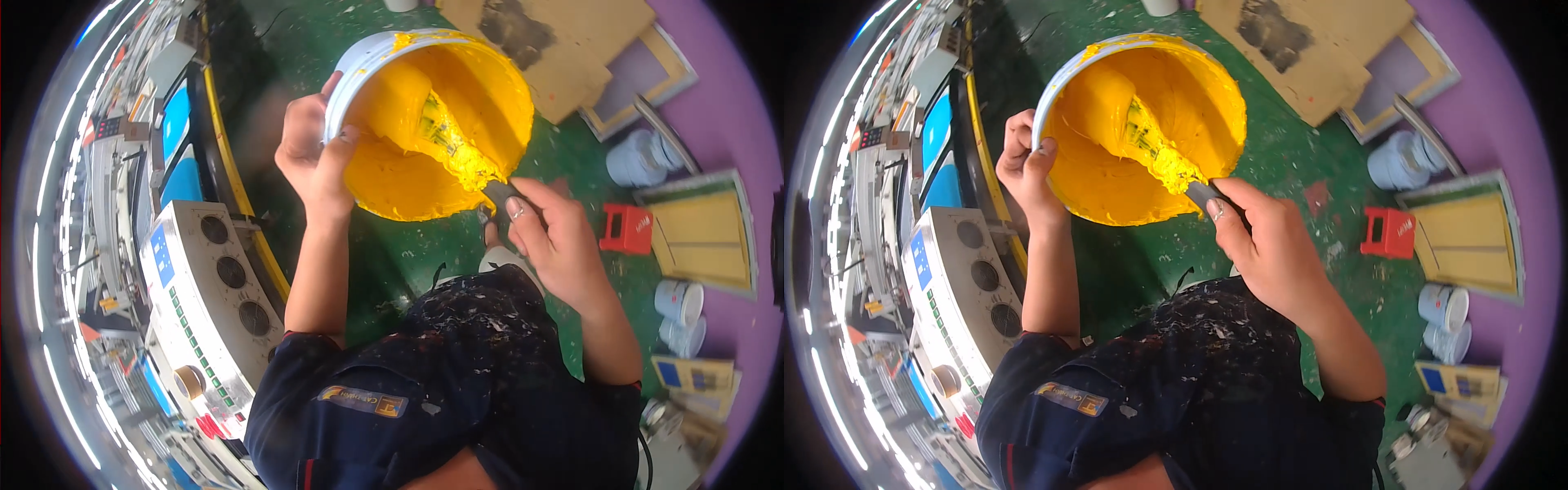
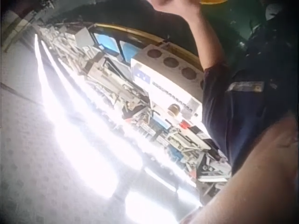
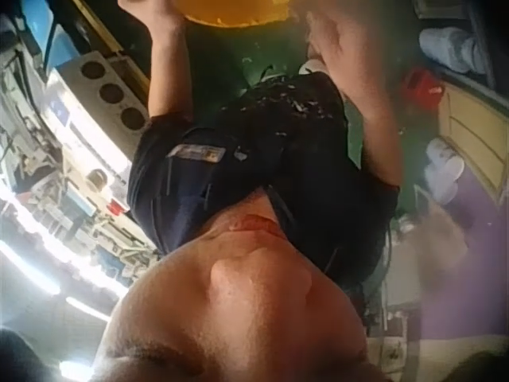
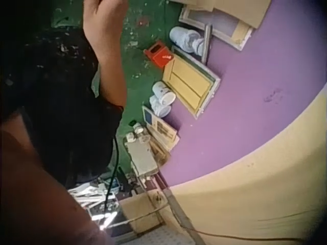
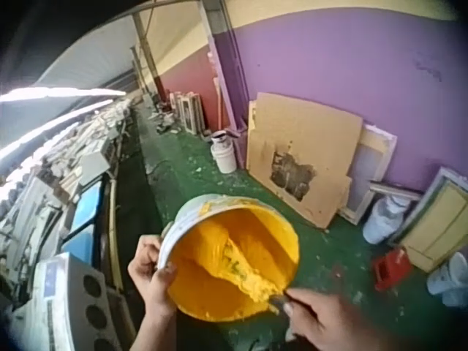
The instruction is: Applying yellow ink to a screen printing machine's ink tray using a spatula.
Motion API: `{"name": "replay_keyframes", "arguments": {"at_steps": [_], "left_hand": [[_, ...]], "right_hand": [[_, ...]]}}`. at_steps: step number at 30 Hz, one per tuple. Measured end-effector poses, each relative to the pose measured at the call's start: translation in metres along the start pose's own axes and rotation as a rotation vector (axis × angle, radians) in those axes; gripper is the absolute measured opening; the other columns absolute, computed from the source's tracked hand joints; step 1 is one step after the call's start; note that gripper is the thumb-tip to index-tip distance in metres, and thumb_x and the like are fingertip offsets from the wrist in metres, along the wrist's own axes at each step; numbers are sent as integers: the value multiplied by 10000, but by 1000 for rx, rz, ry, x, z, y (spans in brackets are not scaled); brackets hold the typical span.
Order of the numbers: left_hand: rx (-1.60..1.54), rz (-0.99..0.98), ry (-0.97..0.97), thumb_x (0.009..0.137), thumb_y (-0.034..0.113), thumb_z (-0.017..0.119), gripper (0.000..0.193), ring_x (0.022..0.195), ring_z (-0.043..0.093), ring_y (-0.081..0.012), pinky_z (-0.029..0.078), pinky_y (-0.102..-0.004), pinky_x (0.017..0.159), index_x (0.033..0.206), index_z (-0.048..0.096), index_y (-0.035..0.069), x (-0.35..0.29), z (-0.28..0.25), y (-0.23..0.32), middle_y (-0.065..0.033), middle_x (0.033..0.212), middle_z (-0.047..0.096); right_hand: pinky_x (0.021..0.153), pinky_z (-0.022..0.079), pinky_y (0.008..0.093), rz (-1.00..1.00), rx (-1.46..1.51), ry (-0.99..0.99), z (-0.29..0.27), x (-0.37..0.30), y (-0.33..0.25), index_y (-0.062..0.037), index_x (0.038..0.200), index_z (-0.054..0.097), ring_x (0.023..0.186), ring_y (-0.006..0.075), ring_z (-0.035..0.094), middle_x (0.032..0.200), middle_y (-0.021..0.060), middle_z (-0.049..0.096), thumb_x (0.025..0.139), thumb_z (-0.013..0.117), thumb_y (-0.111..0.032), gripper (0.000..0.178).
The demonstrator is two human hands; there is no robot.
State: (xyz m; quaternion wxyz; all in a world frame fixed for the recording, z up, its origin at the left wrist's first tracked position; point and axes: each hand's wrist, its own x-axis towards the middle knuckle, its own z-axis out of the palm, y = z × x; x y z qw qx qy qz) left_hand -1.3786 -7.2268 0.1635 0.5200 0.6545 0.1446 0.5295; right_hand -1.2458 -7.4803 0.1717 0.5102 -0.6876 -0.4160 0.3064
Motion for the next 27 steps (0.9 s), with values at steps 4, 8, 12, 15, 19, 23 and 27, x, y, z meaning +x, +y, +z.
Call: {"name": "replay_keyframes", "arguments": {"at_steps": [4, 8, 12, 15, 19, 23, 27], "left_hand": [[118, -28, 179, 774, 119, 658, 157, 887, 548, -125, 416, -273, 879, 702, 554, 26, 78, -31, -47, -54, 1078, 599], [269, 34, 202, 795, 67, 678, 188, 1305, 594, -419, 396, -465, 1117, 707, 521, 11, 171, -54, -79, -70, 1092, 592], [479, 101, 367, 781, 106, 728, 205, 1316, 594, -442, 430, -490, 1091, 725, 582, -26, 254, -80, -109, -84, 1093, 607], [537, 150, 478, 767, 96, 752, 200, 1314, 601, -430, 438, -467, 1086, 755, 611, -45, 336, -92, -147, -91, 1101, 612], [605, 212, 369, 764, 93, 768, 197, 1296, 619, -416, 473, -451, 1047, 798, 661, -69, 452, -122, -225, -100, 1090, 625], [665, 256, 333, 775, 88, 772, 193, 1283, 628, -398, 471, -452, 1035, 776, 635, -48, 584, -174, -339, -89, 1093, 623], [492, 75, 442, 807, 84, 728, 176, 1305, 607, -373, 419, -438, 1078, 741, 615, -34, 737, -203, -428, -80, 1084, 620]], "right_hand": [[574, 491, 427, -392, -352, 77, -10, 141, 4, -17, 1221, 621, 665, 348, 666, 816, 180, 679, 1006, 629, -94, 228], [598, 528, 453, -596, -527, -24, -18, 306, -1, -20, 1222, 621, 735, 376, 696, 883, 195, 705, 991, 643, -100, 245], [585, 531, 464, -578, -532, -203, 14, 449, -11, -11, 1173, 620, 688, 398, 682, 857, 188, 710, 994, 637, -125, 213], [538, 484, 391, -156, -102, -615, 46, 549, 6, 33, 1061, 595, 545, 306, 611, 711, 150, 670, 1055, 546, -143, 183], [472, 355, 274, 366, 445, -847, 92, 674, 3, -4, 1070, 602, 501, 69, 443, 642, -3, 507, 1108, 478, -243, 272], [451, 246, 251, 883, 1037, -902, 129, 837, -5, -40, 1159, 604, 481, 54, 287, 627, -34, 404, 1120, 431, -301, 315], [447, 244, 253, 675, 878, -779, 126, 1008, -20, -41, 1193, 602, 498, 41, 247, 632, -40, 374, 1124, 430, -277, 300]]}}
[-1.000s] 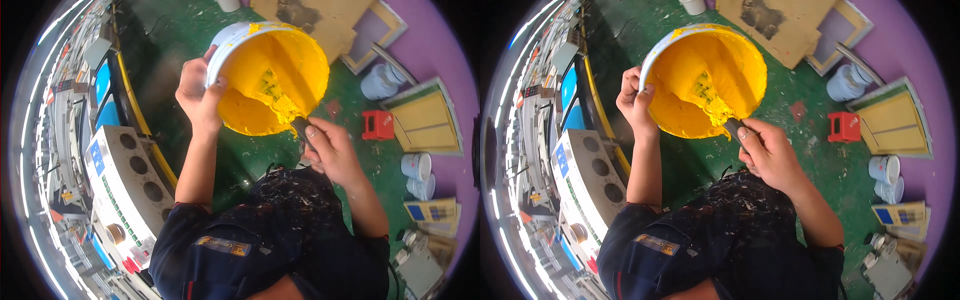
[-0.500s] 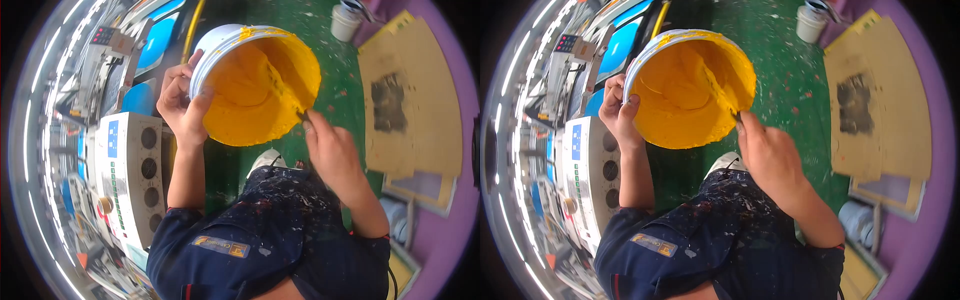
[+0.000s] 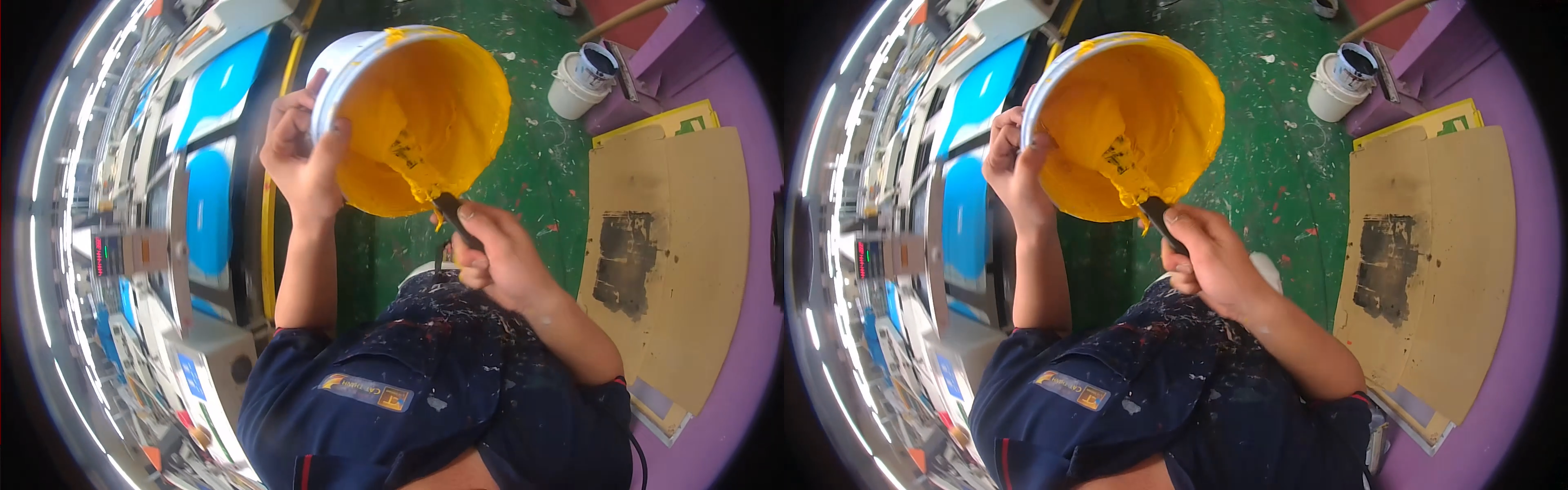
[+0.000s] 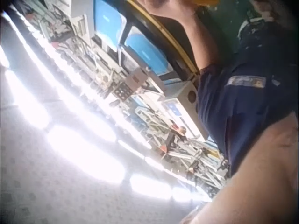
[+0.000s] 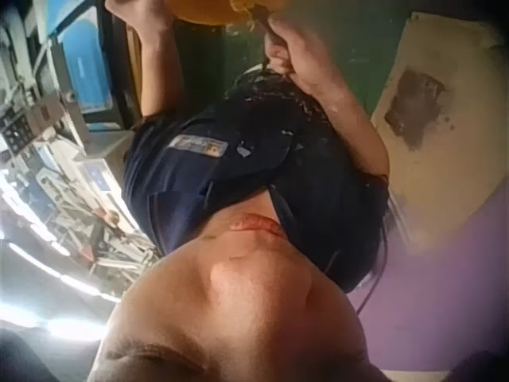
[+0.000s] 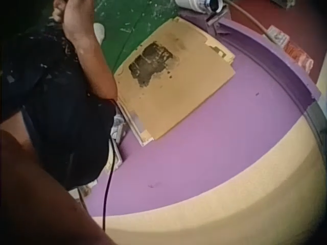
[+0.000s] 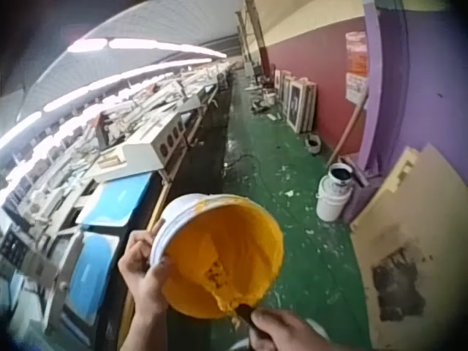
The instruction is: Applying yellow ink to a screen printing machine's ink tray using a spatula.
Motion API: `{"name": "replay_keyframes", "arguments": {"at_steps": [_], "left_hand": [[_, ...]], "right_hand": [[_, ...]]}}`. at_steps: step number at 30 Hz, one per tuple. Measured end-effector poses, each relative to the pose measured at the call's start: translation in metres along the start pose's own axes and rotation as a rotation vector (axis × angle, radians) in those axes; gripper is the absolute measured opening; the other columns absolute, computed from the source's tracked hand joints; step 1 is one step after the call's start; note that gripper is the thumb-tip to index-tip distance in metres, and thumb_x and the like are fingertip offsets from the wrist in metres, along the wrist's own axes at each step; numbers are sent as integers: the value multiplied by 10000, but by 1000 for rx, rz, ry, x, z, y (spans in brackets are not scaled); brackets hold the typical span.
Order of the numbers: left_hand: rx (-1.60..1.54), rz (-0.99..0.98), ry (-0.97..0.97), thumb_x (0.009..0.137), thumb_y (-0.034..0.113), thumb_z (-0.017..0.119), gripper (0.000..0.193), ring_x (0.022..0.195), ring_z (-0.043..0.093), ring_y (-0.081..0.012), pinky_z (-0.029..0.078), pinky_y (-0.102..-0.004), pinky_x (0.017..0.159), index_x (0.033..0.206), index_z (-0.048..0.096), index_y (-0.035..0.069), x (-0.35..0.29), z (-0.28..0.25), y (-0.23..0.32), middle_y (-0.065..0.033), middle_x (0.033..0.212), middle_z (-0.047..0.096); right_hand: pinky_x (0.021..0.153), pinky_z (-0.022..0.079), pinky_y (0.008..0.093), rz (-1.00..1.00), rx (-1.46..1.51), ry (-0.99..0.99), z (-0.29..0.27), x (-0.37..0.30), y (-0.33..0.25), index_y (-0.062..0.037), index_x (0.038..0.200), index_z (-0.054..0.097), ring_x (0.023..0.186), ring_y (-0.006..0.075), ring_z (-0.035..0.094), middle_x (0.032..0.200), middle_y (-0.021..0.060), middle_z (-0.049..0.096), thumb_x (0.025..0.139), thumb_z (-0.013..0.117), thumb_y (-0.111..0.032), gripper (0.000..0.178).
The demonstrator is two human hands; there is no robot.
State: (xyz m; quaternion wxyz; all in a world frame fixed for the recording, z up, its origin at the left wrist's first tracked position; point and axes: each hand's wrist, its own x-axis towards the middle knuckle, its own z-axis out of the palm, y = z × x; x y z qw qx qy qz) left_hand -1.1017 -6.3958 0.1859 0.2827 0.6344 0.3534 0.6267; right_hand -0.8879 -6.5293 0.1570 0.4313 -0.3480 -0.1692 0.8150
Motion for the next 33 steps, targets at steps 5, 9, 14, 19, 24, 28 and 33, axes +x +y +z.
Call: {"name": "replay_keyframes", "arguments": {"at_steps": [5, 9, 14, 19, 24, 28, 33], "left_hand": [[-55, -97, 3, 836, 123, 700, 195, 999, 531, -146, 401, -277, 907, 725, 609, -9, 156, 104, -121, -70, 1122, 576], [-74, -79, -64, 831, 113, 693, 175, 1007, 537, -150, 402, -283, 917, 741, 621, -18, 267, 199, -206, -74, 1116, 579], [48, -57, 11, 778, 68, 675, 161, 956, 499, -142, 383, -264, 881, 714, 544, 0, 412, 287, -287, -80, 1094, 585], [133, 127, -43, 795, 72, 725, 205, 1275, 630, -421, 461, -435, 1047, 739, 575, -55, 570, 360, -370, -109, 1053, 618], [98, 119, -90, 745, 80, 765, 204, 1244, 655, -405, 498, -427, 1000, 735, 619, -62, 729, 447, -521, -107, 1008, 599], [51, 72, -156, 770, 142, 757, 248, 1274, 635, -390, 486, -442, 1014, 774, 644, -78, 869, 523, -639, -109, 1020, 590], [-16, -38, -222, 811, 165, 729, 262, 1300, 619, -385, 466, -443, 1044, 840, 674, -90, 1042, 616, -739, -118, 1063, 590]], "right_hand": [[503, 453, 393, -508, -1108, 253, -61, 91, -193, 33, 1129, 615, 533, 232, 602, 682, 125, 612, 1069, 544, -185, 237], [562, 530, 441, -811, -1509, 351, -123, 180, -335, 15, 1131, 625, 639, 350, 689, 766, 171, 697, 1007, 613, -153, 209], [572, 556, 459, -1008, -1798, 332, -175, 320, -516, -20, 1146, 630, 642, 330, 705, 741, 143, 697, 984, 634, -145, 204], [613, 531, 520, -631, -1467, 230, -216, 473, -635, 5, 1079, 630, 724, 436, 682, 770, 233, 682, 1000, 595, -132, 163], [484, 395, 358, -158, -633, 72, -264, 651, -726, -48, 1040, 604, 490, 202, 511, 632, 68, 555, 1076, 539, -240, 206], [453, 239, 264, 145, 297, 62, -278, 766, -847, -129, 912, 504, 499, 66, 275, 643, -28, 397, 1093, 514, -319, 263], [446, 332, 306, -156, -267, 207, -332, 862, -1043, -45, 1075, 612, 458, 142, 374, 622, 17, 487, 1082, 525, -204, 182]]}}
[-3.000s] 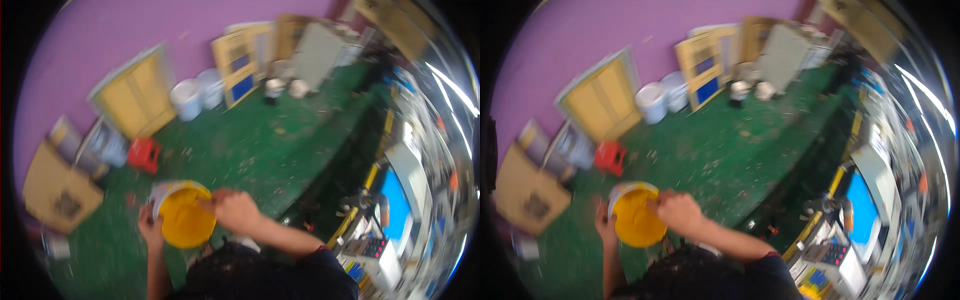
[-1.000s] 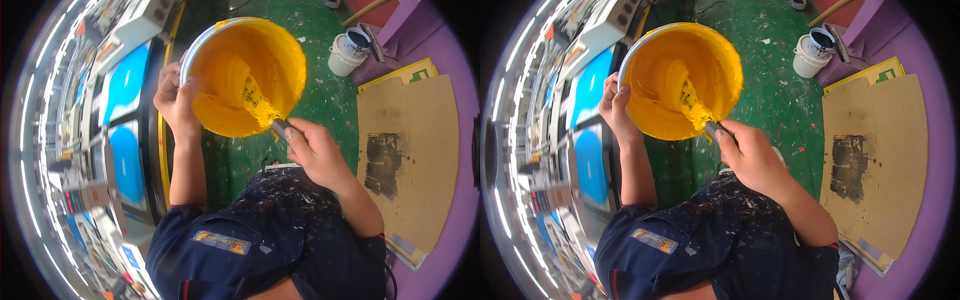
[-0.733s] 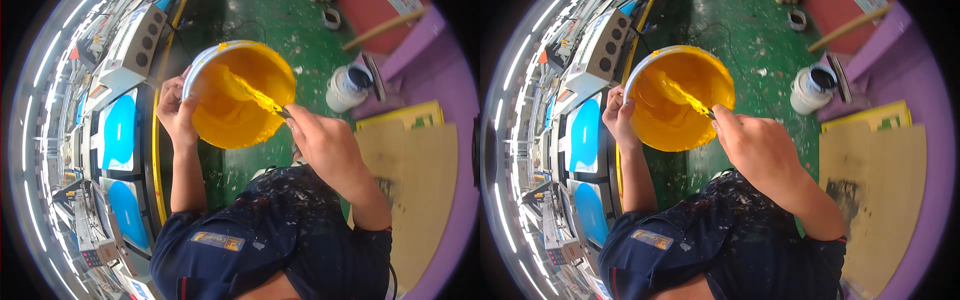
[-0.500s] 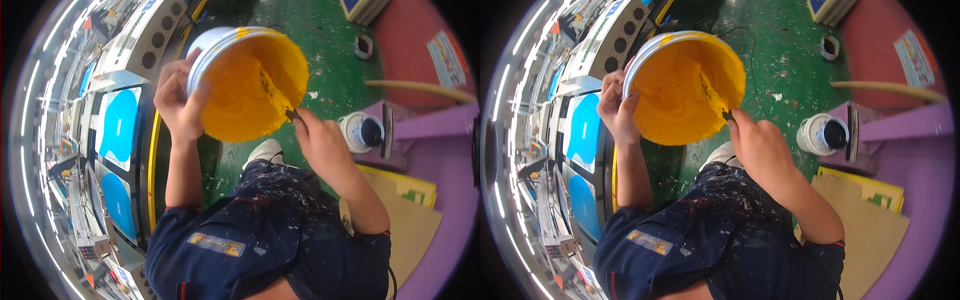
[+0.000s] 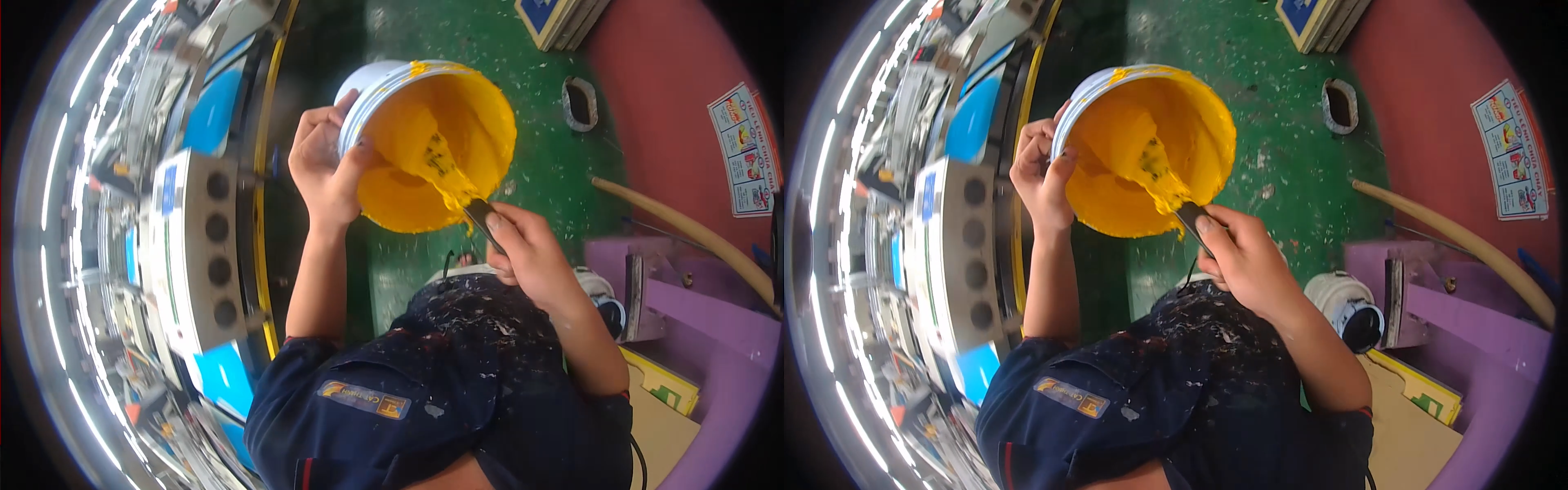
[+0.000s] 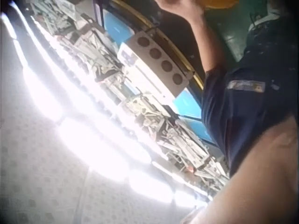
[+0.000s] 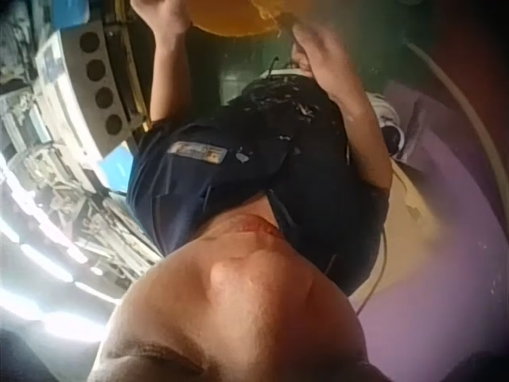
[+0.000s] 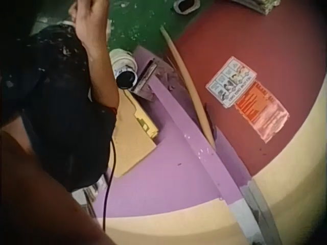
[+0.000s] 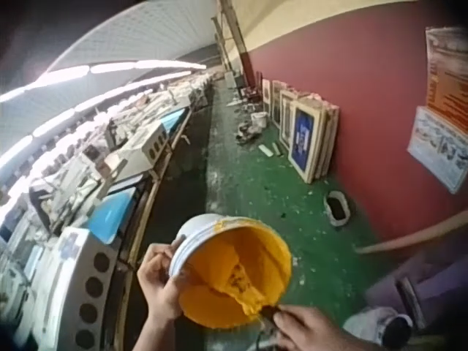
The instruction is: Applying yellow ink to a screen printing machine's ink tray using a spatula.
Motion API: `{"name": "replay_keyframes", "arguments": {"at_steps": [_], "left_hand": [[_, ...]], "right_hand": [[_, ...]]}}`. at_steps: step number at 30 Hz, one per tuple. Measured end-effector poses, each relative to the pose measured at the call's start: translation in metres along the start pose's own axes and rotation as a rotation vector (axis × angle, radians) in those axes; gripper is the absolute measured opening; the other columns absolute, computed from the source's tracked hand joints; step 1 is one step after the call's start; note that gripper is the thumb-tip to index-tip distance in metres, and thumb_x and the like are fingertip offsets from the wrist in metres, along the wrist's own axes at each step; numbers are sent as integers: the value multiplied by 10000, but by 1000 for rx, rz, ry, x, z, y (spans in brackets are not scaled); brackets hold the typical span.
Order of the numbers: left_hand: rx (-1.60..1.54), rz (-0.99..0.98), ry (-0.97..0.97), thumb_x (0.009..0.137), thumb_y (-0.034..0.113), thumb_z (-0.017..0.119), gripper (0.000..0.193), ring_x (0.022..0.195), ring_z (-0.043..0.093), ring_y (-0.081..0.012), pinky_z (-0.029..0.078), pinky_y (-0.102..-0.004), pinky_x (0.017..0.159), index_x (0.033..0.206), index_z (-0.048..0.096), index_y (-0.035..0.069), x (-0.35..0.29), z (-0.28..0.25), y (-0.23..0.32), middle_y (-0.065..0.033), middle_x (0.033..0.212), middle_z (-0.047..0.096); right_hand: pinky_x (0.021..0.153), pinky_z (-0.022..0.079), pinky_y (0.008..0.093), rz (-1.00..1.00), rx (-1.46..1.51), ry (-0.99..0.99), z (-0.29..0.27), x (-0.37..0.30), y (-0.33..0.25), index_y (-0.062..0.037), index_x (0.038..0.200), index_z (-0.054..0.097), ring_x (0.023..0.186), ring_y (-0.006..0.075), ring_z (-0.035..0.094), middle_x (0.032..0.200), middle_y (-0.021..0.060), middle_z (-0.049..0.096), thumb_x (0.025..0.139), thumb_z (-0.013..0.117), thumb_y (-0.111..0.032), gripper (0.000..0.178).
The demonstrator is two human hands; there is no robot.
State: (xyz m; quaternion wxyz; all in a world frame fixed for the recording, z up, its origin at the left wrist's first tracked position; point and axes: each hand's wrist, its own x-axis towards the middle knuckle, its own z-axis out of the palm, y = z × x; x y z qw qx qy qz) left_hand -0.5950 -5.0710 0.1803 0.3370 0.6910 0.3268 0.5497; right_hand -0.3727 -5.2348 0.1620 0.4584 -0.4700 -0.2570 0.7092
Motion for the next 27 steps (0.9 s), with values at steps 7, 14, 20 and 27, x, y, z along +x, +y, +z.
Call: {"name": "replay_keyframes", "arguments": {"at_steps": [7, 14, 20, 27], "left_hand": [[-89, 14, -88, 810, 120, 724, 232, 1308, 613, -394, 458, -419, 1039, 852, 677, -103, 232, 82, -153, -112, 1099, 590], [32, -15, 32, 823, 156, 741, 283, 1271, 640, -397, 507, -401, 958, 817, 645, -110, 453, 112, -287, -122, 1067, 588], [137, 47, 178, 789, 150, 769, 297, 1218, 661, -380, 513, -418, 977, 813, 665, -127, 657, 143, -430, -109, 1071, 529], [36, 56, 125, 790, 125, 752, 321, 1048, 633, -250, 506, -503, 1101, 715, 494, -50, 936, 194, -609, -110, 995, 505]], "right_hand": [[550, 507, 448, -757, -1229, 347, -88, 213, -165, -42, 1173, 658, 650, 362, 666, 702, 143, 658, 988, 656, -173, 227], [566, 523, 453, -861, -1543, 264, -149, 476, -344, -15, 1172, 656, 645, 351, 680, 719, 159, 672, 986, 652, -176, 246], [528, 447, 328, -202, -485, -56, -177, 702, -409, 23, 1075, 665, 518, 148, 551, 621, 48, 583, 1058, 591, -218, 253], [471, 252, 262, 214, 388, -85, -210, 956, -589, -69, 1015, 562, 512, 59, 295, 635, -45, 395, 1099, 519, -278, 230]]}}
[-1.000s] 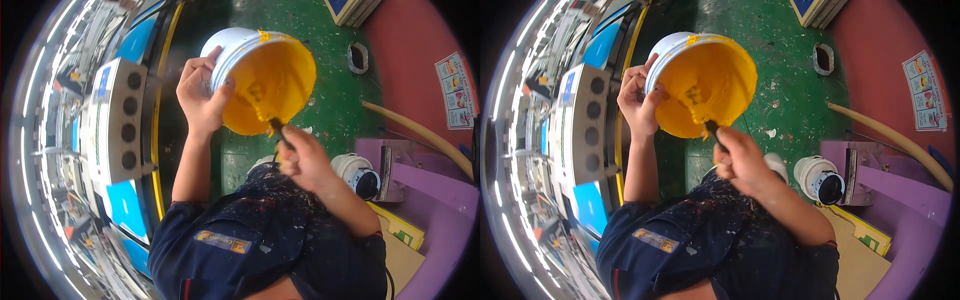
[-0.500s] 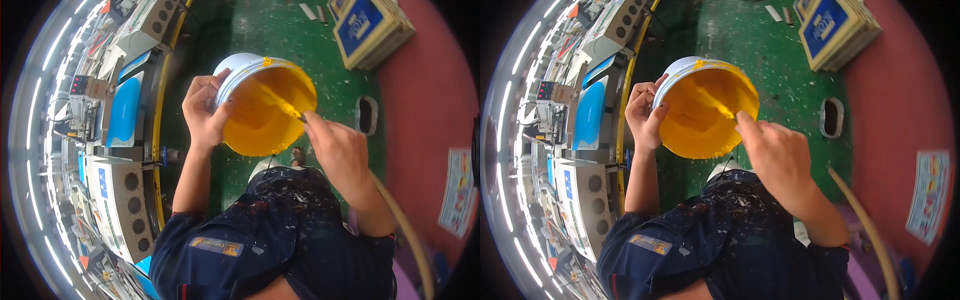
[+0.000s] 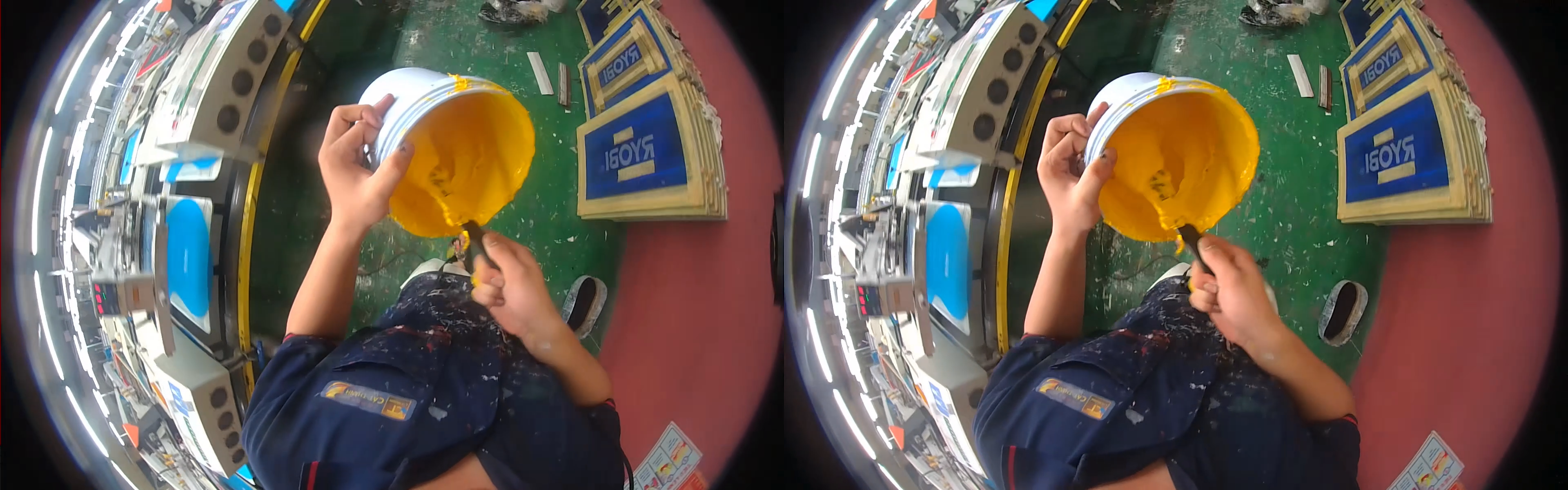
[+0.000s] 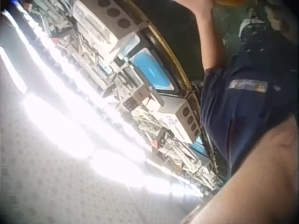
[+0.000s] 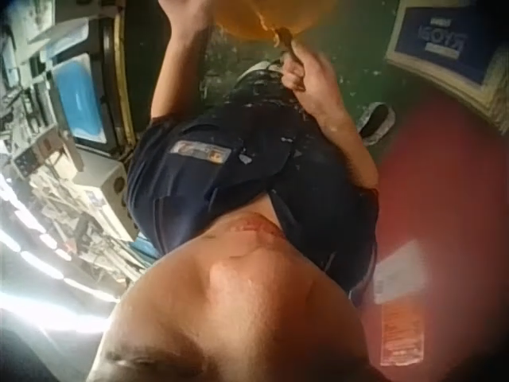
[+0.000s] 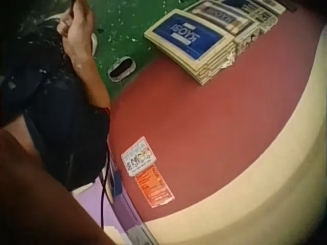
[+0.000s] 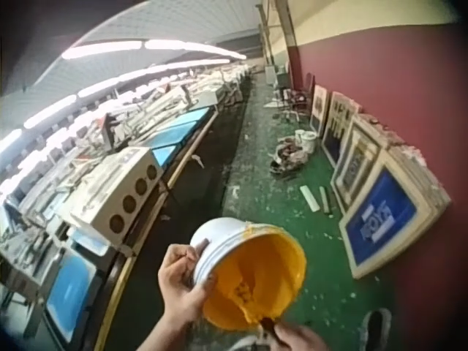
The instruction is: Applying yellow ink to a screen printing machine's ink tray using a spatula.
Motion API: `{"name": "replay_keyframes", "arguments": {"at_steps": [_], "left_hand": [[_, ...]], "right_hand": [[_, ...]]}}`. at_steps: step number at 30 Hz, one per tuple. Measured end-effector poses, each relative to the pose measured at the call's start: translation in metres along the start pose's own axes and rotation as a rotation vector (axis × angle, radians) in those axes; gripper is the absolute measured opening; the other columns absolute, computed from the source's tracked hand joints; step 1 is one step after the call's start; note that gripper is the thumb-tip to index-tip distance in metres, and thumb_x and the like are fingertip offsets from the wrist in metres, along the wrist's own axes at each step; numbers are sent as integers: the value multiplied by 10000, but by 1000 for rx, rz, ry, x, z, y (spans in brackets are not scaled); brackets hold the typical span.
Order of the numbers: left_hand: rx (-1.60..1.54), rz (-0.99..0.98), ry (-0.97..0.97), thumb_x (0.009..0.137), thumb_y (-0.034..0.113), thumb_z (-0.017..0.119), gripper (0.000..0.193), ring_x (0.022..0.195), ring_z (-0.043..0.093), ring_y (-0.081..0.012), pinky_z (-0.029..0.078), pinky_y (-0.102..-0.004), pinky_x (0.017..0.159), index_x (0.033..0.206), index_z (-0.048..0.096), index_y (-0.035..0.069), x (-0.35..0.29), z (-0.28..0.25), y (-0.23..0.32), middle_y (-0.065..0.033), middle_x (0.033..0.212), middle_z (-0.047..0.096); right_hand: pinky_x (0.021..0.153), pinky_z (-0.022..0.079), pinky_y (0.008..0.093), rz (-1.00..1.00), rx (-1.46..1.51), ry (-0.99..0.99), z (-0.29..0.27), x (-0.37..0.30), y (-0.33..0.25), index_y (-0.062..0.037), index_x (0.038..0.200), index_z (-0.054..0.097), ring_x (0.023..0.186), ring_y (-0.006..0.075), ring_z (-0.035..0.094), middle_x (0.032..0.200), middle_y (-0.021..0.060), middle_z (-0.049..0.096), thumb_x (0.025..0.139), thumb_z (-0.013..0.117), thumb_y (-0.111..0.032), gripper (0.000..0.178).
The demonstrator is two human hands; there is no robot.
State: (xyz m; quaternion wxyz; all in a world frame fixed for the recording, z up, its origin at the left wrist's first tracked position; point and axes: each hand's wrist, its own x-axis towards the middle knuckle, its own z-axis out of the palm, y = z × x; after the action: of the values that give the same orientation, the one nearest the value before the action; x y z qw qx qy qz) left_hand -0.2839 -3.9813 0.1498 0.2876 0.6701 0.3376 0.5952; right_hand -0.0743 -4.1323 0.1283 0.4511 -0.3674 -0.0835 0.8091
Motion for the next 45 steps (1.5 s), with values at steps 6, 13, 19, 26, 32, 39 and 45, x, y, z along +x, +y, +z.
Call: {"name": "replay_keyframes", "arguments": {"at_steps": [6, 13, 19, 26, 32, 39, 45], "left_hand": [[-109, -158, -74, 809, 149, 760, 284, 1266, 643, -362, 510, -389, 968, 741, 573, -53, 206, 84, -135, -105, 1055, 539], [-103, -380, -12, 843, 124, 758, 302, 1262, 619, -329, 470, -381, 1050, 718, 531, -31, 399, 159, -320, -79, 1105, 493], [49, -400, 179, 817, 105, 746, 326, 1319, 599, -353, 484, -381, 1019, 694, 466, -7, 570, 157, -433, -70, 1074, 501], [111, -298, 142, 787, 112, 774, 336, 1297, 619, -355, 489, -398, 1024, 692, 477, -14, 820, 189, -638, -80, 1058, 521], [127, -190, -202, 758, 123, 793, 359, 1253, 657, -345, 517, -382, 965, 704, 463, -7, 1073, 261, -807, -114, 1027, 556], [-63, -160, -269, 850, 143, 771, 359, 1282, 622, -337, 485, -385, 1028, 714, 477, -10, 1339, 342, -1021, -90, 1075, 529], [-15, -396, -63, 823, 161, 775, 318, 1259, 638, -287, 496, -357, 946, 693, 552, -24, 1543, 347, -1168, -94, 1090, 568]], "right_hand": [[501, 396, 292, -416, -841, 236, -8, 130, -211, 38, 1237, 639, 518, 130, 492, 670, 54, 567, 1064, 567, -166, 277], [681, 555, 462, -780, -1596, 190, -15, 361, -452, -9, 1240, 658, 791, 375, 717, 883, 187, 727, 962, 648, -80, 287], [609, 555, 396, -1011, -1999, -84, 40, 555, -659, -74, 1213, 682, 730, 279, 701, 792, 101, 684, 946, 701, -171, 285], [598, 551, 400, -1086, -2013, -89, 66, 808, -843, -103, 1190, 698, 744, 281, 701, 792, 91, 688, 933, 719, -229, 288], [608, 545, 417, -1023, -2100, 154, 106, 958, -1043, -108, 1125, 683, 778, 293, 702, 797, 93, 689, 943, 698, -215, 212], [614, 544, 434, -1006, -2044, 239, 96, 1226, -1242, -45, 1029, 653, 721, 318, 704, 732, 109, 680, 966, 666, -181, 150], [633, 536, 449, -912, -1961, -178, 162, 1437, -1474, -47, 1035, 711, 742, 349, 703, 796, 161, 705, 950, 687, -201, 178]]}}
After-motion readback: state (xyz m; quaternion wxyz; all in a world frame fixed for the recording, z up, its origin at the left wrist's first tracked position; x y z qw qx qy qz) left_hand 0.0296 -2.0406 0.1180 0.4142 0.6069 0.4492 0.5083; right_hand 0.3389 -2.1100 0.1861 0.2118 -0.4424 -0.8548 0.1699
